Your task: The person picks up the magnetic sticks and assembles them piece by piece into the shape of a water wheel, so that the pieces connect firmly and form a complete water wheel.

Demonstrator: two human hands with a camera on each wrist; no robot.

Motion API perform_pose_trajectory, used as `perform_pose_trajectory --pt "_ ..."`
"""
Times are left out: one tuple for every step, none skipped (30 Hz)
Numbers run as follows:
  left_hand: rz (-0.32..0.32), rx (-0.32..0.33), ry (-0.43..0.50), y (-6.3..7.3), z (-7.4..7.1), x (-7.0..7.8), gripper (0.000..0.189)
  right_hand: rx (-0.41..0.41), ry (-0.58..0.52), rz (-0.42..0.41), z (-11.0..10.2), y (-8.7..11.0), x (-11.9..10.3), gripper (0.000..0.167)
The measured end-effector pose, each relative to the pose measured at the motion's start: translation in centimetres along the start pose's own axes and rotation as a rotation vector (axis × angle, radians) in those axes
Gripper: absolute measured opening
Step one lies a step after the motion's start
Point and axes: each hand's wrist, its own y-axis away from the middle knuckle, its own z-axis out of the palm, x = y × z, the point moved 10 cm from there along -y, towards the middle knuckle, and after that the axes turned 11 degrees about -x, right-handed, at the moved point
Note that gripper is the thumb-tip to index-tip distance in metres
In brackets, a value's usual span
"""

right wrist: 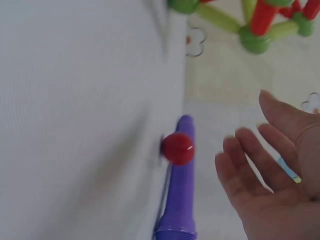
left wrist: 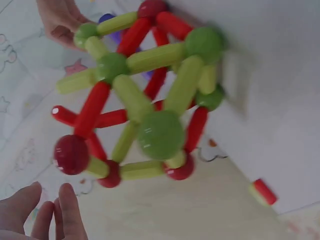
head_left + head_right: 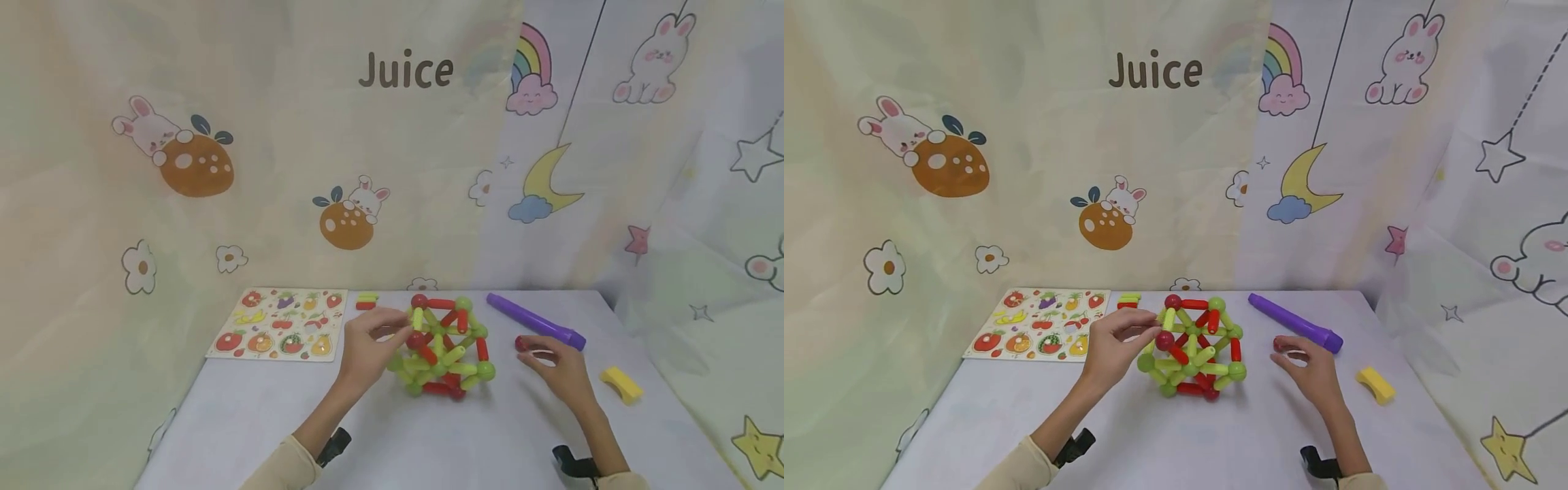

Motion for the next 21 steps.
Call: perform_pose_trajectory --pt "-0.006 0.001 0.009 0.3 -0.2 -0.6 0.022 -0.007 0.025 0.025 -0.1 -0.3 0.7 0.04" --pt "-0.015 -0.003 0.017 0.5 -0.3 -1.2 0.022 -0.015 0.051 0.049 -0.2 -0.6 1.4 0.042" --pt "-0.025 -0.011 0.021 0.6 -0.2 -1.7 0.022 -0.029 0.075 0.075 -0.2 -0.9 2.0 0.044" --pt "-0.032 -0.02 0.025 0.8 -0.2 -2.0 0.023 -0.045 0.095 0.105 -0.2 -1.1 2.5 0.046" --pt "-0.04 -0.028 0.02 0.9 -0.1 -2.4 0.024 -0.061 0.113 0.131 -0.1 -1.3 3.0 0.049" --pt "-0.047 -0.037 0.017 1.0 0.1 -2.6 0.024 -0.077 0.127 0.15 0.1 -1.5 3.4 0.05" --pt "-0.05 -0.045 0.012 1.1 0.2 -2.8 0.025 -0.097 0.141 0.171 0.3 -1.7 3.7 0.05" --pt "-0.05 -0.054 0.005 1.2 0.3 -2.8 0.025 -0.112 0.157 0.186 0.5 -1.9 4.1 0.05" --pt "-0.049 -0.063 -0.003 1.2 0.5 -2.8 0.026 -0.128 0.17 0.199 0.8 -2.1 4.4 0.049" --pt "-0.044 -0.072 -0.01 1.3 0.6 -2.8 0.026 -0.136 0.182 0.207 1.0 -2.3 4.6 0.048" --pt "-0.039 -0.081 -0.019 1.3 0.7 -2.8 0.026 -0.142 0.197 0.205 1.2 -2.5 4.7 0.046" --pt "-0.031 -0.091 -0.026 1.3 0.8 -2.8 0.027 -0.145 0.209 0.204 1.3 -2.7 4.8 0.044" --pt "-0.024 -0.102 -0.037 1.4 1.0 -2.7 0.027 -0.149 0.22 0.202 1.5 -2.9 4.9 0.042" --pt "-0.019 -0.113 -0.047 1.4 1.1 -2.6 0.027 -0.151 0.228 0.2 1.7 -3.0 4.9 0.04" --pt "-0.016 -0.12 -0.056 1.4 1.2 -2.6 0.027 -0.155 0.228 0.199 1.9 -3.1 4.9 0.039" --pt "-0.013 -0.125 -0.066 1.5 1.2 -2.5 0.027 -0.157 0.23 0.203 2.0 -3.2 5.0 0.038" --pt "-0.012 -0.129 -0.073 1.5 1.2 -2.5 0.027 -0.163 0.233 0.203 2.2 -3.3 5.0 0.037" --pt "-0.013 -0.13 -0.076 1.5 1.2 -2.5 0.027 -0.168 0.232 0.208 2.4 -3.4 5.0 0.037" --pt "-0.014 -0.13 -0.078 1.5 1.2 -2.5 0.027 -0.176 0.233 0.21 2.6 -3.6 5.0 0.037" --pt "-0.014 -0.128 -0.079 1.5 1.1 -2.5 0.028 -0.18 0.234 0.208 2.7 -3.8 5.0 0.037" --pt "-0.015 -0.126 -0.081 1.5 1.0 -2.5 0.028 -0.181 0.237 0.204 2.8 -4.0 4.9 0.037"
